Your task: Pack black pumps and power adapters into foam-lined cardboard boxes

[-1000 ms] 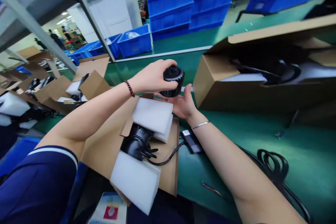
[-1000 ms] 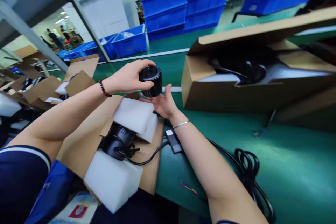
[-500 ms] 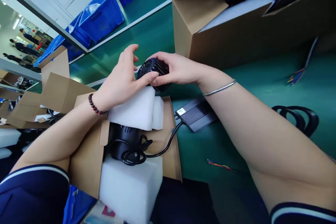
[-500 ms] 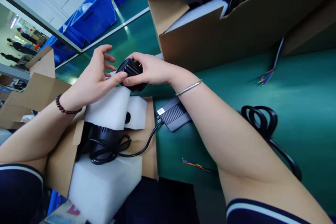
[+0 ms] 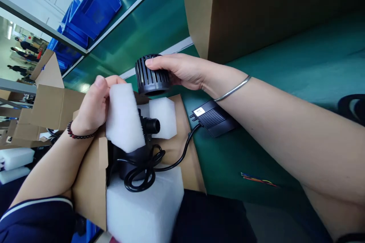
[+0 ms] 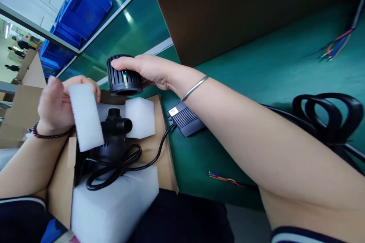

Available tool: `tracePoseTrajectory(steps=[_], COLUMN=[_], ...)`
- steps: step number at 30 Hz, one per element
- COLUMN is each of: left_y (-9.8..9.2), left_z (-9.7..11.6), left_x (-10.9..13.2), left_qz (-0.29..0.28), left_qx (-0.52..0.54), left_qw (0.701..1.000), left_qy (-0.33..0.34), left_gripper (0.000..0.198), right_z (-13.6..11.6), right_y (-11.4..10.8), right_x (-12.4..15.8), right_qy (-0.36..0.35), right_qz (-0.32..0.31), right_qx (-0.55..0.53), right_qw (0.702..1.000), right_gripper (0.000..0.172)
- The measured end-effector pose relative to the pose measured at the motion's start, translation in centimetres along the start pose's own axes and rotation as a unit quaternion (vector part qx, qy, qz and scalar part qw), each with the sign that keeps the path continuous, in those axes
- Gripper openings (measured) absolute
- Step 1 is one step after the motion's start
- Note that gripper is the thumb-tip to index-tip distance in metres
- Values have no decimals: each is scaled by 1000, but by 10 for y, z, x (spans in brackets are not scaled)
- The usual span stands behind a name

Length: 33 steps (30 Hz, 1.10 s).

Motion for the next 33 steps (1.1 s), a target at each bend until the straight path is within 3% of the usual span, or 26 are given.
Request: tracePoseTrajectory(steps=[4,8,10,12,14,16,20,24,26,29,31,33], left_y=[-1,-7,-11,-14,-16,-19,-25,-27,-25,-20,-16,-12], left_z=[7,12,12,11,11,10,6,6,7,9,9,11], left_x=[-3,-6,-6,-6,-6,-7,-9,-11,-11,-10,-10,-10], left_qz=[61,119,148,161,158,149,112,81,89,134,148,136], left_qx=[120,99,105,119,125,130,123,100,97,118,129,131], left_qw=[990,985,979,975,975,976,983,990,990,982,978,979], left_qy=[44,81,88,93,94,91,75,55,53,62,69,70], left_gripper=[72,64,65,64,63,62,60,57,57,59,60,60], right_z=[-2,2,8,12,14,20,36,42,42,41,40,43], right_y=[16,27,34,36,32,33,41,46,49,54,60,62], right_x=[11,11,9,3,-4,-10,-17,-22,-27,-37,-41,-42], right_qy=[36,33,27,-5,-45,-33,73,107,92,21,-18,-5], right_qz=[-21,-41,-67,-43,27,43,-35,-97,-114,-119,-141,-161], right_qx=[-58,-99,-72,2,92,150,122,83,91,125,124,87], right_qw=[997,994,995,999,994,987,989,986,985,985,982,983], right_gripper=[9,7,10,18,34,35,33,27,34,59,57,41])
Point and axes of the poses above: each hand's wrist, its own x-axis away from the middle knuckle, its own y-axis out of the palm, z = x × y, the point moved 6 cm from there along -x, towards the middle knuckle, and after that the axes turned 6 degrees about z, right-handed, at the moved point
